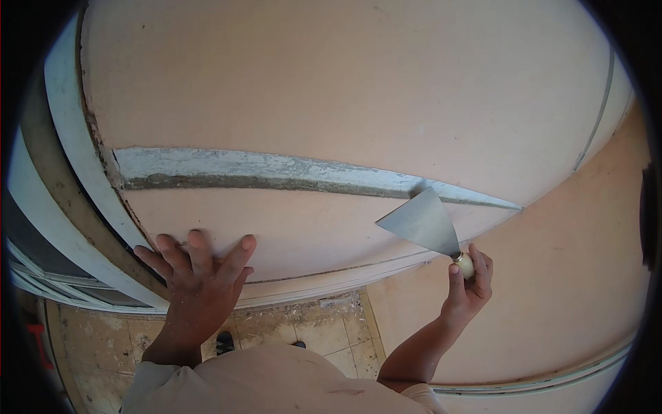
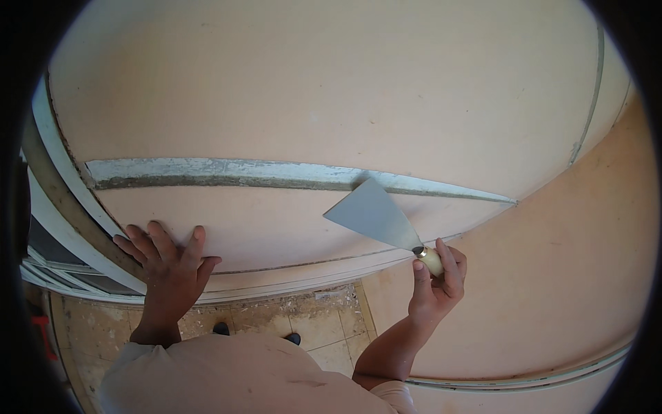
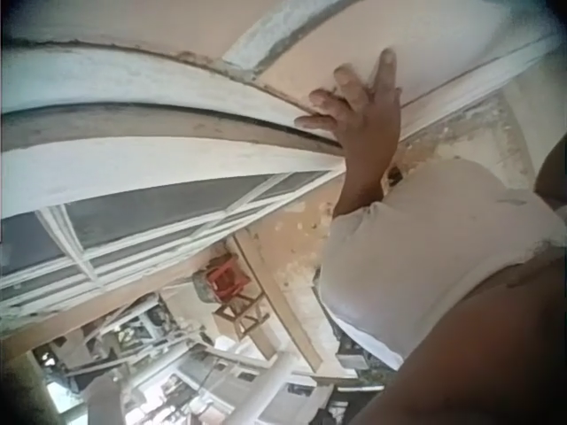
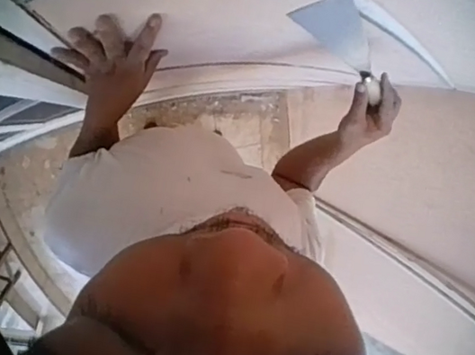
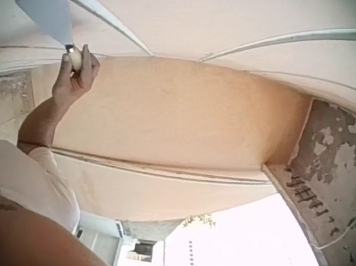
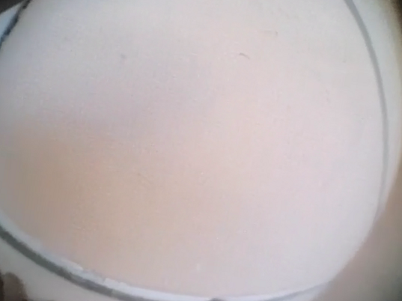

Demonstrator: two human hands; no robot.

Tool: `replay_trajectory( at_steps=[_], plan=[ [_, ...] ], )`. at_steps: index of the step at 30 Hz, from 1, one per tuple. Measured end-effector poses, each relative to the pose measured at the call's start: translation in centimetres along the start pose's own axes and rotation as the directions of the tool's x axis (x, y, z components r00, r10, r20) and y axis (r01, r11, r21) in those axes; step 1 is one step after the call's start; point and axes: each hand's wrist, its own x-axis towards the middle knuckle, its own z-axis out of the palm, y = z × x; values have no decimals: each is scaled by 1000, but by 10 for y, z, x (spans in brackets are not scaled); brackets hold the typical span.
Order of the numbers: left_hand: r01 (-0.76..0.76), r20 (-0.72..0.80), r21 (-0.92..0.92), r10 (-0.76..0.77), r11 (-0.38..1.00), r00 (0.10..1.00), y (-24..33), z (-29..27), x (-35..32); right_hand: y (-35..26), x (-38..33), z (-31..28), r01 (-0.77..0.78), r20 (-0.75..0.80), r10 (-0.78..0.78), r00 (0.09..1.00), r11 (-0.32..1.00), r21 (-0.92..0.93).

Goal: Using a putty knife to scrape old paint or residue from an exterior wall and around a window frame.

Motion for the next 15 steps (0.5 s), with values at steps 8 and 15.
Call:
replay_trajectory(
  at_steps=[8,15],
  plan=[
    [26,12,-25,-26,999,1000,0,-1,-4,0,-2,9,22,53,-22,998,1000,15],
    [-4,-4,-20,4,1000,1000,2,1,-2,1,-10,6,-91,20,90,996,995,42]
  ],
)
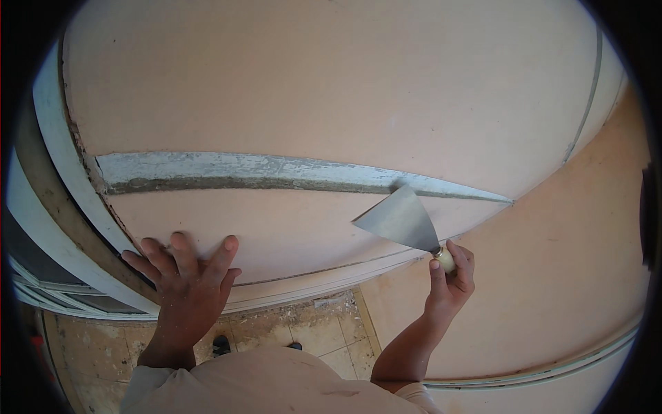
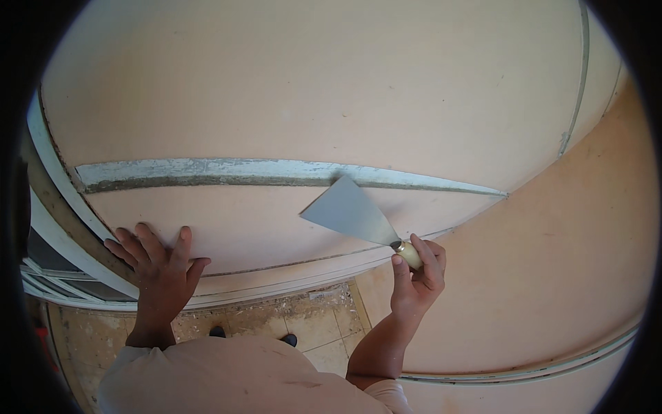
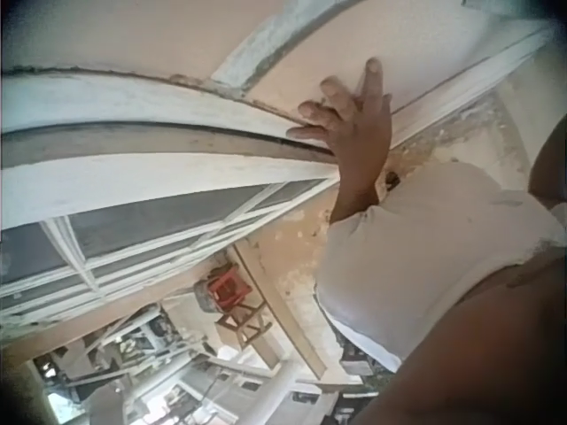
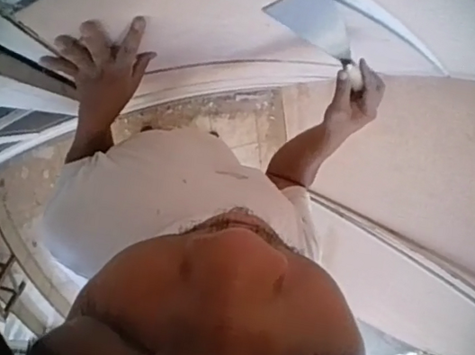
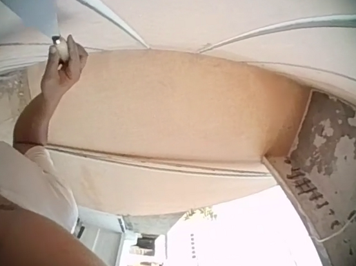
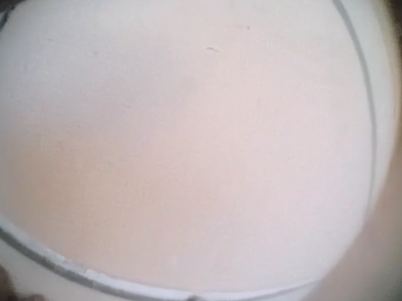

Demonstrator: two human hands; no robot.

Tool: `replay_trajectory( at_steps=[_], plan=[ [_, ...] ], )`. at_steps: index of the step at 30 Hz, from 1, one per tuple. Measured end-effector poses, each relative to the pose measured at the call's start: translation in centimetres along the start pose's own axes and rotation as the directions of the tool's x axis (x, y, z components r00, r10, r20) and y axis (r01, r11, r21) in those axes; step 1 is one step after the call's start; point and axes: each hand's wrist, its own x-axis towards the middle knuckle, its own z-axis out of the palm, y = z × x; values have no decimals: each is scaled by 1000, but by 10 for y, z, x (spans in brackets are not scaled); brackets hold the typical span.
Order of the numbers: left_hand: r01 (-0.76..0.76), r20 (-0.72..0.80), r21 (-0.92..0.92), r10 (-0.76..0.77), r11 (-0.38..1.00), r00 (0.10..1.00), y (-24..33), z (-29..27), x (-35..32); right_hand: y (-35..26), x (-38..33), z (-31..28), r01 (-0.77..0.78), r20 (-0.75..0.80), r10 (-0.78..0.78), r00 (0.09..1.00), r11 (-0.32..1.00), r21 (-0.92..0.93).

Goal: Using a putty knife to scrape old paint or residue from an exterior wall and around a window frame.

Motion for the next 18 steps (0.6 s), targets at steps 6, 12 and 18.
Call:
replay_trajectory(
  at_steps=[6,12,18],
  plan=[
    [49,11,-33,-49,998,999,-2,1,-2,4,2,3,32,40,-32,999,999,9],
    [71,65,-37,-68,997,996,-1,-3,-2,-9,1,18,125,138,-118,983,991,-38],
    [46,32,-31,-45,998,998,1,-1,-1,-1,3,9,20,-33,-18,999,998,52]
  ],
)
